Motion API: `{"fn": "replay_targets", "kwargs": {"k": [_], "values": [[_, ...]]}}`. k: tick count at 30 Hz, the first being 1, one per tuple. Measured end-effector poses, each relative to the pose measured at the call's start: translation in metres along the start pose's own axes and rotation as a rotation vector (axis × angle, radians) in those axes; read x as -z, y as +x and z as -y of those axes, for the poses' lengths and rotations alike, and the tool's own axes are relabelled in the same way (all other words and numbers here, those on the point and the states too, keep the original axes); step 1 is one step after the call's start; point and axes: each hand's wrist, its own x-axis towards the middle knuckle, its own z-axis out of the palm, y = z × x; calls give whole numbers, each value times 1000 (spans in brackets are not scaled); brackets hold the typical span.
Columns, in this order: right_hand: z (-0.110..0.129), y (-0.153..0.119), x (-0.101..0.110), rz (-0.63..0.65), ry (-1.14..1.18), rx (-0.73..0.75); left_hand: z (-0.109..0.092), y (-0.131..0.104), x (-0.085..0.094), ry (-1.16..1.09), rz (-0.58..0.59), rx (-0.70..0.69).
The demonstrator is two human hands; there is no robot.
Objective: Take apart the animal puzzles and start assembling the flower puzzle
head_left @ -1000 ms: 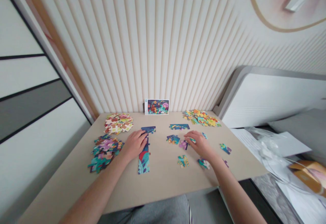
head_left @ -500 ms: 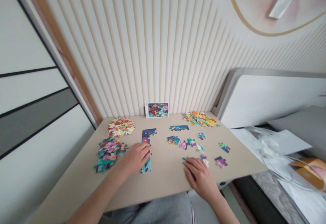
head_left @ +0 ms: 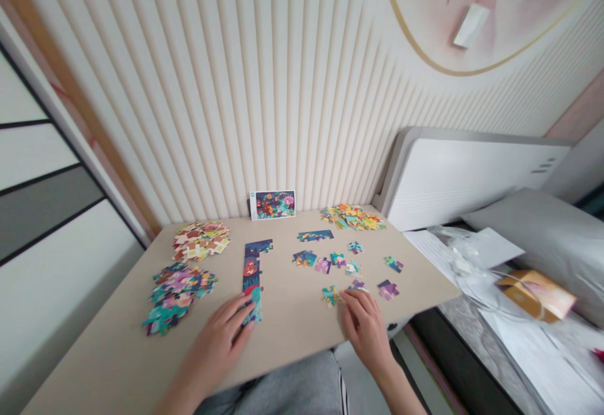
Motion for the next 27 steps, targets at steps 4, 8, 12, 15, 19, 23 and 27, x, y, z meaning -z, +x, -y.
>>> {"fn": "replay_targets", "kwargs": {"k": [4, 8, 12, 15, 19, 23, 27], "values": [[-46, 9, 16, -96, -124, -157, 0, -1, -2, -17, -1, 20], [-87, 27, 31, 1, -192, -185, -1, -1, 0, -38, 17, 35], [-96, 48, 25, 138, -149, -118, -3, 0, 3, -55, 24, 41], [-94, 59, 14, 222, -132, -73, -5, 0, 4, -52, 26, 49], [-99, 66, 7, 263, -90, -106, -7, 0, 7, -47, 23, 48], [-102, 65, 9, 151, 45, -223, -9, 1, 9, -56, 15, 57], [-78, 65, 13, 90, 340, -318, -10, 2, 10, -78, 15, 70]]}}
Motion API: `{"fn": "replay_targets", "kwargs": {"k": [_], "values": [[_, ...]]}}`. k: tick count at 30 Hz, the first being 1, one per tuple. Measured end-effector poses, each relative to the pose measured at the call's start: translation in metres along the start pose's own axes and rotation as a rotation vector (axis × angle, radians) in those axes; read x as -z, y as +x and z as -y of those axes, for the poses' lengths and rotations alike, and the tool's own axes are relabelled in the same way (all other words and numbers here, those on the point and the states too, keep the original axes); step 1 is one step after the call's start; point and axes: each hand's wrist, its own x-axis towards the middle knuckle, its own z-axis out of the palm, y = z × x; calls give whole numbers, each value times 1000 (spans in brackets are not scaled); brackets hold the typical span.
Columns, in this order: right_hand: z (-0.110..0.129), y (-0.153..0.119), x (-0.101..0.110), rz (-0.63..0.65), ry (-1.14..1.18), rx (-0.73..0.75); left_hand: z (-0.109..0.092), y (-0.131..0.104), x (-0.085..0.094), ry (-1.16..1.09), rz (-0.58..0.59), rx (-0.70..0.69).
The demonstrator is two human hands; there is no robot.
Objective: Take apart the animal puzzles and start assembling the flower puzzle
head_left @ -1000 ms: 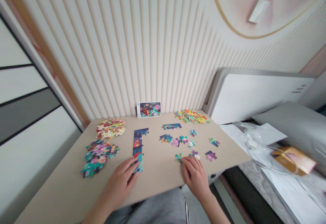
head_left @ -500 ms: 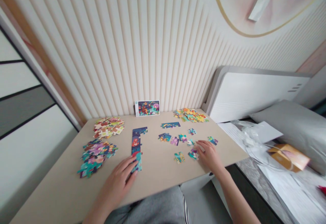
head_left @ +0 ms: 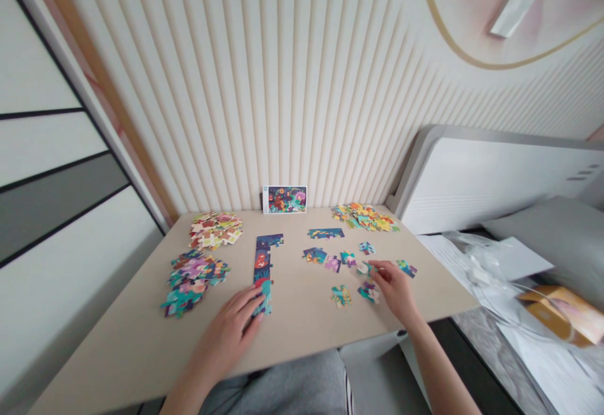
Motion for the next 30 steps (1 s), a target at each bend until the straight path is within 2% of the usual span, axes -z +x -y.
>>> {"fn": "replay_targets", "kwargs": {"k": [2, 5, 8, 11, 14, 16, 18, 19, 21, 24, 30], "values": [[20, -6, -9, 125, 126, 0, -1, 0, 0, -6, 3, 7], [51, -12, -29, 326, 190, 72, -2, 0, 1, -6, 13, 14], [74, -14, -49, 410, 172, 120, -3, 0, 2, -6, 12, 13], [82, -12, -62, 442, 132, 176, -3, 0, 3, 1, 8, 2], [74, -1, -63, 412, 83, 257, -4, 1, 3, 5, 8, 0], [59, 11, -57, 293, -1, 287, -5, 0, 4, 1, 10, 2], [39, 25, -47, 144, -129, 266, -5, 0, 4, -5, 7, 1], [29, 32, -42, 111, -198, 250, -5, 0, 4, -7, 5, 0], [12, 42, -34, 129, -292, 231, -4, 0, 4, -11, -3, 1], [-4, 47, -30, 224, -343, 235, -5, -1, 3, -15, -10, 10], [-7, 42, -28, 223, -338, 187, -5, 1, 3, 13, -22, -10]]}}
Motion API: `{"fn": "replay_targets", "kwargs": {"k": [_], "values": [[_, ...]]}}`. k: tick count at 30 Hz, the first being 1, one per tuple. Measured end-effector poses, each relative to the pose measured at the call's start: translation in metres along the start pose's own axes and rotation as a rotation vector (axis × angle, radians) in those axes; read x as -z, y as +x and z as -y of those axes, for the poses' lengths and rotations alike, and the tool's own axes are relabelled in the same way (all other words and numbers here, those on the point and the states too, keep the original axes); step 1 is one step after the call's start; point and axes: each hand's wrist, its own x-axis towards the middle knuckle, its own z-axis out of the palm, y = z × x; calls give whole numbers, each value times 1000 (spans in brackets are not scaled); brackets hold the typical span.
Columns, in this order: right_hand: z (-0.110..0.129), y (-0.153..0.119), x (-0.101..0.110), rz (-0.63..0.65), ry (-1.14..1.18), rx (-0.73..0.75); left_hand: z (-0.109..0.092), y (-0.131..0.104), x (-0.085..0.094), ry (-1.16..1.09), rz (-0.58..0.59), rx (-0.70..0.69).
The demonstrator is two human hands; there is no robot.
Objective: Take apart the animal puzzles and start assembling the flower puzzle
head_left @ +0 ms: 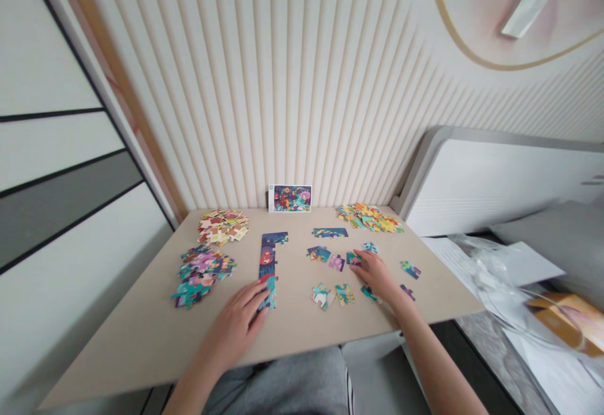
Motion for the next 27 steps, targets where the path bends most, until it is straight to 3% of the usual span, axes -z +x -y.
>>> {"fn": "replay_targets", "kwargs": {"k": [5, 10, 13, 16, 19, 22, 27], "values": [[1, -8, 12, -1, 87, 22, -12, 6, 7, 60, -21, -124], [2, -20, 23, -43, 151, 58, -60, 27, 16, -12, 66, -228], [-1, -24, 25, -47, 141, 36, -93, 42, 9, -79, 96, -244], [-6, -25, 24, -32, 131, 32, -114, 54, -9, -103, 78, -164], [-8, -27, 23, -44, 87, 36, -122, 64, -27, -80, 49, -71], [3, -33, 26, -58, 11, 55, -122, 69, -33, -60, 59, -40], [44, -50, 32, 202, 86, 246, -110, 66, -30, -107, 82, -55]]}}
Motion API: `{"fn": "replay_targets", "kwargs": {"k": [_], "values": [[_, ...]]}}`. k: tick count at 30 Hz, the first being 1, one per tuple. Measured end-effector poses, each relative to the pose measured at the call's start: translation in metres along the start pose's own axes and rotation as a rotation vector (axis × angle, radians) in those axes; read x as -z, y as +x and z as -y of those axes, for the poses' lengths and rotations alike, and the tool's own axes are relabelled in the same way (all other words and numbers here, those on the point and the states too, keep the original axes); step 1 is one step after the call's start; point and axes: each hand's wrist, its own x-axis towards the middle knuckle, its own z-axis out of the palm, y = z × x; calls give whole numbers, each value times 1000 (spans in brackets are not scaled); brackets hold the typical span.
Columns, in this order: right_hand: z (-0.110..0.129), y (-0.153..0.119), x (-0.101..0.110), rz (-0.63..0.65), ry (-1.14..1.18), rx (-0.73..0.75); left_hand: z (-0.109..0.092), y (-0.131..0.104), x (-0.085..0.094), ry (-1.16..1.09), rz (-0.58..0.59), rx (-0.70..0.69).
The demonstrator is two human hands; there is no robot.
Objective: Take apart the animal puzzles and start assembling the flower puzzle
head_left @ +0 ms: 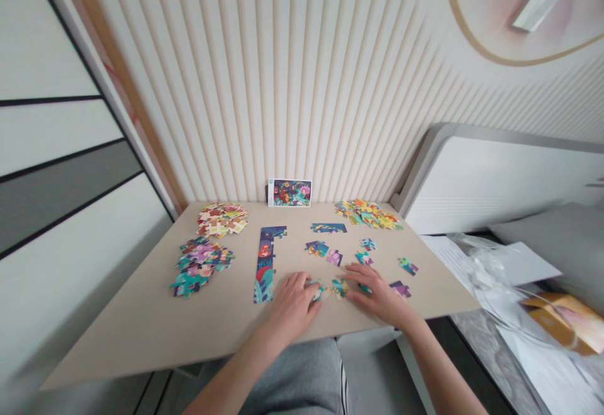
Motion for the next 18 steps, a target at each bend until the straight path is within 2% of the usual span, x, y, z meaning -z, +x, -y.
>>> {"fn": "replay_targets", "kwargs": {"k": [2, 6, 10, 18], "values": [[12, -1, -3, 52, 0, 50, 5, -3, 2, -22, 13, -16], [16, -2, -10, 13, -3, 39, 8, -4, 0, -63, 32, -52], [16, -5, -10, -2, 11, 25, 4, -1, -4, -77, 28, -74], [20, -5, -5, 75, -76, 84, -6, 6, -9, -98, 19, -83]]}}
